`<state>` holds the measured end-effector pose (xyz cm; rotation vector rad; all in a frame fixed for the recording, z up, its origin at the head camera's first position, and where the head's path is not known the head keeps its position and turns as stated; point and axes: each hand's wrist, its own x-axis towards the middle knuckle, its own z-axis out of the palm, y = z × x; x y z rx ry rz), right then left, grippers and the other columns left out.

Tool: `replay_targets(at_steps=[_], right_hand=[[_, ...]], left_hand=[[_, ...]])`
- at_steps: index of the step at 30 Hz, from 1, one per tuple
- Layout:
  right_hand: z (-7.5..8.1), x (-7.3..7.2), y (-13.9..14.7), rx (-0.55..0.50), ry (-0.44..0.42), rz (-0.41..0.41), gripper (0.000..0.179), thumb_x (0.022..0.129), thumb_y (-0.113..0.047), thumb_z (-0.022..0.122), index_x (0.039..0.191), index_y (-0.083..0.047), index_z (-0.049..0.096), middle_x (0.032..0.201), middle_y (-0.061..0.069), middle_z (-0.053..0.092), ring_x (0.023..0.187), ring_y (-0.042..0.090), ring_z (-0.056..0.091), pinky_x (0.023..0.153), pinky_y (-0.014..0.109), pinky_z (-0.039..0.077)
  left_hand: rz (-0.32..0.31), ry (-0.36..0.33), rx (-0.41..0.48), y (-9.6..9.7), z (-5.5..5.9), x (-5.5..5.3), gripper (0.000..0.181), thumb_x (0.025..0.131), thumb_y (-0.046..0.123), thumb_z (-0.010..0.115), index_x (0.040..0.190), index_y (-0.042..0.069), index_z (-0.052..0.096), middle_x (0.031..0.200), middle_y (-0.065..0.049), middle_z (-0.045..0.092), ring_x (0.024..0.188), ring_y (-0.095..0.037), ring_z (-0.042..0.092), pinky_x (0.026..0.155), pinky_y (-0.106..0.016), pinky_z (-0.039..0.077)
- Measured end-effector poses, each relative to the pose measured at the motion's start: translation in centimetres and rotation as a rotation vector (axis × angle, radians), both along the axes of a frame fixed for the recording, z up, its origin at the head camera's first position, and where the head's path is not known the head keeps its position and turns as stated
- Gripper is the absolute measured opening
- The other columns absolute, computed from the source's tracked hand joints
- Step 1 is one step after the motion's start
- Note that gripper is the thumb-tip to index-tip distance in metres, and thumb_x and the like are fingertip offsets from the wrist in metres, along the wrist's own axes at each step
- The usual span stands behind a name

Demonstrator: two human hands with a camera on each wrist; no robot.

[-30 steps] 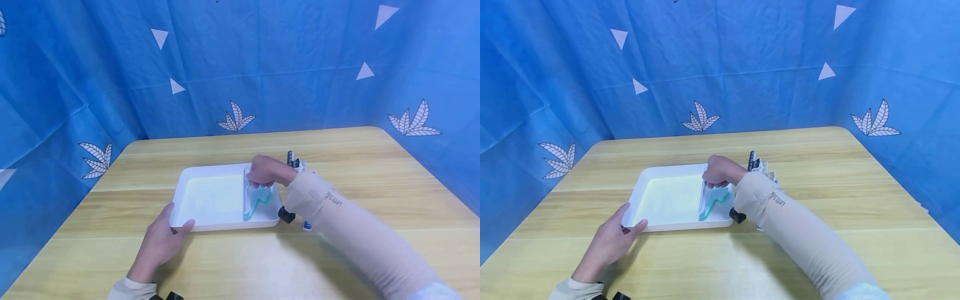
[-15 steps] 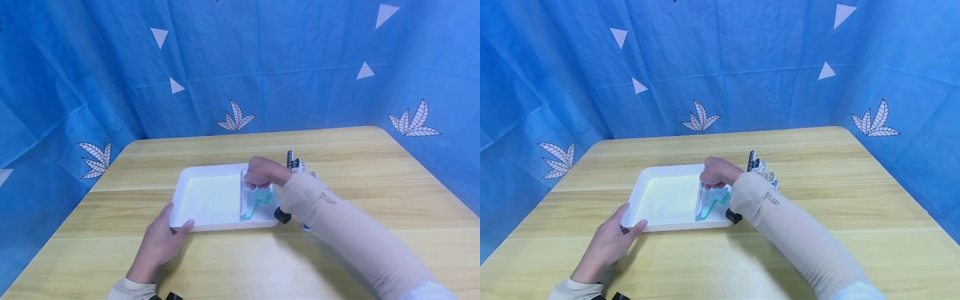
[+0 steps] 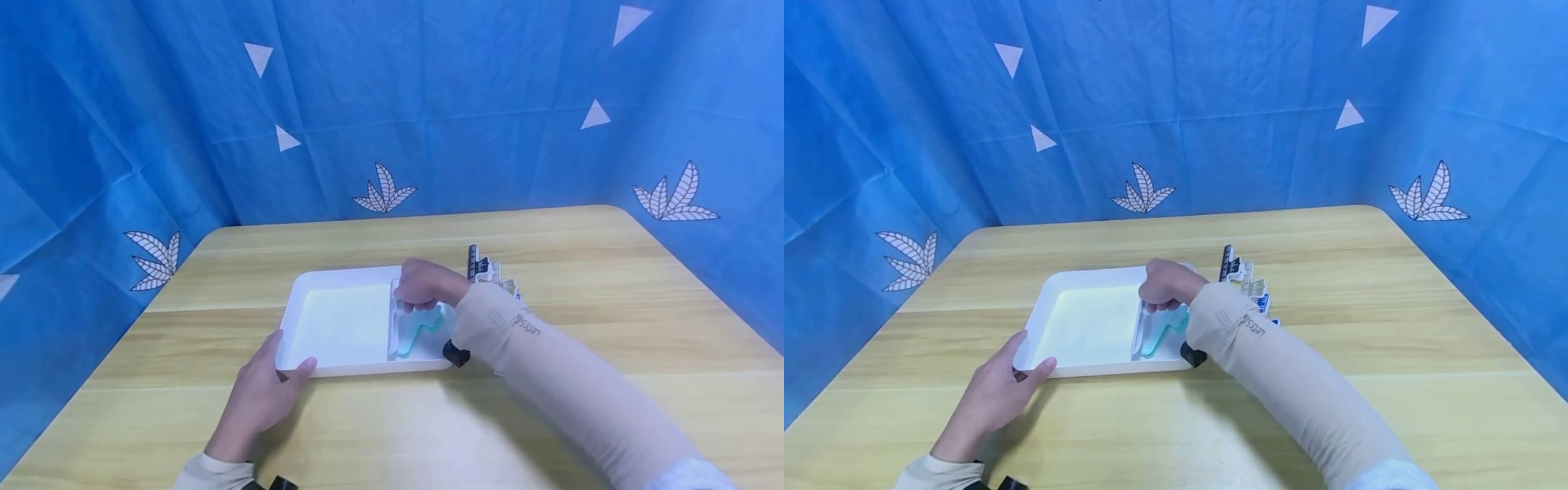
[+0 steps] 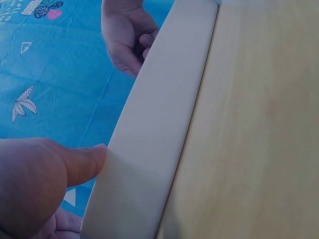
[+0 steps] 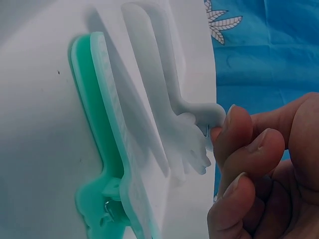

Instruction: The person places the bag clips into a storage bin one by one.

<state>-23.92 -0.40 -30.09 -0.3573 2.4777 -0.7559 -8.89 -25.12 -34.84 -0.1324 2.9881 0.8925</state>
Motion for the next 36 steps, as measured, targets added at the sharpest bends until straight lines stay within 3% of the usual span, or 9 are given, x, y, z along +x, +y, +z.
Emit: replay_targets(at_steps=[9, 16, 22, 26, 30, 36], right_hand=[[-0.15, -0.32, -0.31, 0.026, 0.015, 0.023, 0.021, 0.091, -0.012, 0.058, 0.072, -0.006, 0.062, 0.059, 0.002, 0.050, 0.048, 0.013, 0.043, 0.048, 0.022, 0.039], [-0.19, -0.47, -0.57, 0.078, -0.015, -0.008, 0.014, 0.092, -0.015, 0.059, 0.083, -0.005, 0.064, 0.062, 0.003, 0.052, 0.049, 0.014, 0.045, 0.051, 0.023, 0.041], [-0.33, -0.49, -0.59, 0.091, -0.025, -0.017, 0.015, 0.091, -0.014, 0.059, 0.079, -0.006, 0.062, 0.062, 0.003, 0.052, 0.049, 0.014, 0.045, 0.051, 0.023, 0.040], [-0.28, -0.41, -0.57, 0.082, -0.029, -0.019, 0.009, 0.091, -0.013, 0.060, 0.088, -0.004, 0.059, 0.063, 0.003, 0.053, 0.048, 0.012, 0.043, 0.049, 0.022, 0.039], [-0.07, -0.32, -0.48, 0.085, -0.019, -0.021, 0.015, 0.091, -0.013, 0.060, 0.101, -0.003, 0.055, 0.066, 0.003, 0.053, 0.049, 0.012, 0.042, 0.048, 0.021, 0.039], [0.01, -0.22, -0.37, 0.082, -0.026, -0.007, 0.015, 0.091, -0.011, 0.059, 0.103, -0.002, 0.054, 0.065, 0.003, 0.052, 0.048, 0.012, 0.040, 0.047, 0.020, 0.037]], left_hand=[[0.004, -0.014, -0.011, 0.00, 0.16, -0.11, 0.092, 0.095, 0.052, 0.054, 0.150, -0.009, 0.013, 0.149, -0.035, 0.026, 0.134, -0.051, 0.029, 0.106, -0.061, 0.028], [-0.003, -0.006, -0.006, 0.00, 0.25, 0.10, 0.091, 0.095, 0.050, 0.055, 0.150, -0.010, 0.014, 0.148, -0.035, 0.028, 0.133, -0.050, 0.032, 0.106, -0.061, 0.030], [-0.001, -0.006, -0.001, 0.01, 0.19, 0.20, 0.090, 0.095, 0.048, 0.056, 0.150, -0.010, 0.014, 0.147, -0.036, 0.029, 0.133, -0.050, 0.032, 0.105, -0.061, 0.030], [0.001, -0.008, 0.001, 0.00, 0.14, 0.18, 0.090, 0.095, 0.048, 0.056, 0.150, -0.010, 0.014, 0.148, -0.035, 0.028, 0.133, -0.050, 0.031, 0.106, -0.060, 0.029], [0.005, -0.011, 0.000, 0.06, 0.13, 0.18, 0.090, 0.095, 0.048, 0.056, 0.150, -0.010, 0.014, 0.148, -0.036, 0.027, 0.134, -0.050, 0.030, 0.106, -0.061, 0.028], [0.004, -0.006, 0.000, 0.08, 0.08, 0.22, 0.089, 0.095, 0.047, 0.056, 0.149, -0.011, 0.015, 0.148, -0.036, 0.028, 0.133, -0.050, 0.031, 0.106, -0.061, 0.029]])
